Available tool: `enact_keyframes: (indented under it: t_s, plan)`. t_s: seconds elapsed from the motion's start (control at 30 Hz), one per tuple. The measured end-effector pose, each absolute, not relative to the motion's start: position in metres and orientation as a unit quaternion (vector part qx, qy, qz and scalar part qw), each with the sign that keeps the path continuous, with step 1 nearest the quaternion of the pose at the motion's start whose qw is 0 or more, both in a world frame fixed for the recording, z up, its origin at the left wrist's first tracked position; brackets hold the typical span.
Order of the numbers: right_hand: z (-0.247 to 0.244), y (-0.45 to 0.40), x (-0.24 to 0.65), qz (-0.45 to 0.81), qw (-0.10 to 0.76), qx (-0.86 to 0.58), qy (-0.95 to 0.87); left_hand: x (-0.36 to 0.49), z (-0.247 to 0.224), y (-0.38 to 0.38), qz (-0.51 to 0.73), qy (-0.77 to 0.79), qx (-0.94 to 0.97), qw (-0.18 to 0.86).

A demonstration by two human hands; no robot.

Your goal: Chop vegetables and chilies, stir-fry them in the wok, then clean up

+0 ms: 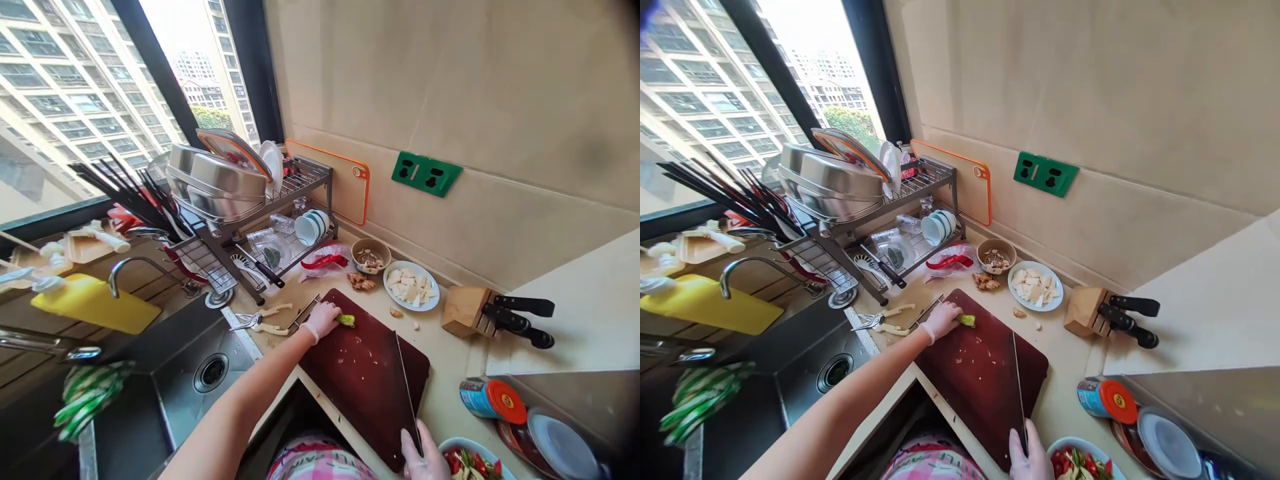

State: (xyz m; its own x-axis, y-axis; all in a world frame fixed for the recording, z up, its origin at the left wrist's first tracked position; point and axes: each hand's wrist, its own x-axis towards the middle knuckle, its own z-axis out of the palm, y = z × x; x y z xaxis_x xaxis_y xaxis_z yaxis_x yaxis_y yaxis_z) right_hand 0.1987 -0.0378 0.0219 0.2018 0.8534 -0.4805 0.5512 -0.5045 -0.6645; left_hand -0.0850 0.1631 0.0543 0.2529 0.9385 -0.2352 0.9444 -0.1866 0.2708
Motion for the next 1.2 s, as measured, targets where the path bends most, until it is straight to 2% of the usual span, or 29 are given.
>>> enact_keyframes:
  t_s: [0.17,0.3,0.57,0.77,1.07,1.2]
  plan:
    - [0.018,-0.036,0.206,0.446,0.193,-0.749,-0.450,-0.077,0.057,0.139,-0.036,0.581,0.773,0.251]
    - [0.033,-0.031,0.219,0.426,0.205,-0.716,-0.513,-0.068,0.062,0.132,-0.060,0.556,0.770,0.309]
    - [0.063,-0.003,0.224,0.351,0.171,-0.643,-0.659,-0.042,0.068,0.100,-0.044,0.665,0.698,0.262]
    - [0.060,0.011,0.208,0.348,0.132,-0.592,-0.715,-0.021,0.062,0.086,-0.037,0.702,0.655,0.276]
    - [0.053,0.010,0.198,0.223,0.067,-0.604,-0.763,-0.015,0.062,0.096,-0.043,0.692,0.677,0.248]
    - [0.050,0.011,0.201,0.199,0.076,-0.611,-0.762,-0.010,0.065,0.102,-0.072,0.697,0.677,0.225]
